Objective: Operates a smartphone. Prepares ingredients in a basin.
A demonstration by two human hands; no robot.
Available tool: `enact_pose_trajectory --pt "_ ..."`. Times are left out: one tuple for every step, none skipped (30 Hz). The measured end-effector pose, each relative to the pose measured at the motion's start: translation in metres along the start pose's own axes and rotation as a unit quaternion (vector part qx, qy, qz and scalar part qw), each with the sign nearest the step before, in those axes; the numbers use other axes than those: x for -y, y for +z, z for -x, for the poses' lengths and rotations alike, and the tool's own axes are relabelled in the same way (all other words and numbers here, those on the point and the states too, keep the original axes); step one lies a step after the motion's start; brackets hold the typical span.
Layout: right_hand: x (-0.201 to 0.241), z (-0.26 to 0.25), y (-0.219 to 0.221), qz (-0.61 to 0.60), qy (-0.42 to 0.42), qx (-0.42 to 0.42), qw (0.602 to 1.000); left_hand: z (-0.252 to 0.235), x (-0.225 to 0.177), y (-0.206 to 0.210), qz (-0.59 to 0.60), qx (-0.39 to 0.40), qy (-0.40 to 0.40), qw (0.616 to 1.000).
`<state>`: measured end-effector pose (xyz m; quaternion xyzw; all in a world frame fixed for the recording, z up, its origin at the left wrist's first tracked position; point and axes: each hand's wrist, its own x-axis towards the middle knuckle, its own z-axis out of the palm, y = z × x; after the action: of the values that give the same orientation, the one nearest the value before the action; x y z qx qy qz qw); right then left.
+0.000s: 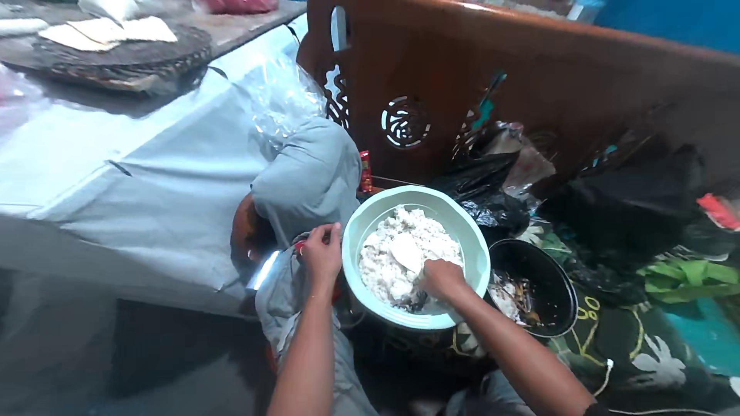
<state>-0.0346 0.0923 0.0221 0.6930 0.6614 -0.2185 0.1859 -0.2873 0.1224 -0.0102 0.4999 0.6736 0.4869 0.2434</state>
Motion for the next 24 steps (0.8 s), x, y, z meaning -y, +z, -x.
enact_pose_trajectory --pt "0.0 -0.001 0.001 0.006 0.002 -0.016 1.0 -0.002 0.002 0.007 0.031 0.012 -0.004 0.999" --pt "0.0 -0.002 0.002 0.014 0.004 -0.028 1.0 -0.002 0.003 0.011 0.044 0.029 0.001 0.999" --pt "0.001 -0.002 0.003 0.025 0.005 -0.039 0.999 -0.002 0.004 0.013 0.039 0.043 0.021 0.998" --pt "0.0 -0.002 0.001 0.03 0.005 -0.049 0.998 -0.003 0.007 0.013 0.023 0.054 0.041 0.997" --pt "0.0 0.0 -0.003 0.031 0.003 -0.06 0.998 -0.005 0.008 0.012 0.007 0.06 0.052 0.997" --pt "-0.002 0.002 -0.009 0.025 -0.008 -0.068 0.997 -0.007 0.01 0.01 -0.004 0.063 0.047 0.997" --pt "-0.005 0.004 -0.016 0.013 -0.025 -0.067 0.997 -0.009 0.011 0.009 -0.008 0.061 0.037 0.997" --pt "-0.011 0.006 -0.023 -0.008 -0.046 -0.053 0.997 -0.01 0.013 0.008 -0.011 0.058 0.025 0.998" --pt "-0.017 0.007 -0.029 -0.026 -0.063 -0.028 0.997 -0.01 0.015 0.007 -0.012 0.055 0.017 0.998" --pt "-0.023 0.007 -0.035 -0.029 -0.072 -0.001 0.997 -0.011 0.015 0.006 -0.013 0.054 0.01 0.998" --pt "-0.029 0.008 -0.042 -0.02 -0.068 0.014 0.997 -0.011 0.014 0.005 -0.011 0.054 0.003 0.998" --pt "-0.033 0.011 -0.05 -0.001 -0.055 0.012 0.998 -0.011 0.012 0.006 -0.005 0.053 -0.004 0.999" --pt "-0.035 0.014 -0.058 0.021 -0.038 -0.011 0.999 -0.011 0.011 0.007 0.003 0.051 -0.012 0.999" --pt "-0.037 0.017 -0.066 0.043 -0.023 -0.044 0.998 -0.011 0.011 0.008 0.011 0.051 -0.02 0.998" --pt "-0.04 0.017 -0.074 0.061 -0.014 -0.079 0.995 -0.012 0.011 0.009 0.018 0.052 -0.028 0.998" --pt "-0.044 0.015 -0.081 0.074 -0.012 -0.112 0.991 -0.011 0.01 0.01 0.02 0.054 -0.039 0.998" --pt "-0.048 0.01 -0.086 0.086 -0.014 -0.148 0.985 -0.01 0.009 0.01 0.023 0.061 -0.052 0.997" --pt "-0.052 0.003 -0.09 0.101 -0.014 -0.184 0.978 -0.01 0.008 0.01 0.027 0.074 -0.069 0.995" --pt "-0.055 -0.007 -0.092 0.119 -0.009 -0.219 0.968 -0.01 0.006 0.01 0.028 0.095 -0.092 0.991" --pt "-0.057 -0.02 -0.091 0.139 -0.003 -0.251 0.958 -0.01 0.005 0.009 0.03 0.121 -0.118 0.985" --pt "-0.057 -0.035 -0.089 0.149 0.001 -0.271 0.951 -0.01 0.005 0.008 0.034 0.147 -0.139 0.979" --pt "-0.055 -0.051 -0.085 0.145 -0.006 -0.282 0.948 -0.011 0.005 0.009 0.039 0.171 -0.154 0.972" --pt "-0.053 -0.067 -0.08 0.141 -0.028 -0.288 0.947 -0.012 0.005 0.011 0.048 0.181 -0.162 0.969" --pt "-0.051 -0.085 -0.074 0.137 -0.059 -0.293 0.945 -0.012 0.004 0.014 0.054 0.177 -0.164 0.969"
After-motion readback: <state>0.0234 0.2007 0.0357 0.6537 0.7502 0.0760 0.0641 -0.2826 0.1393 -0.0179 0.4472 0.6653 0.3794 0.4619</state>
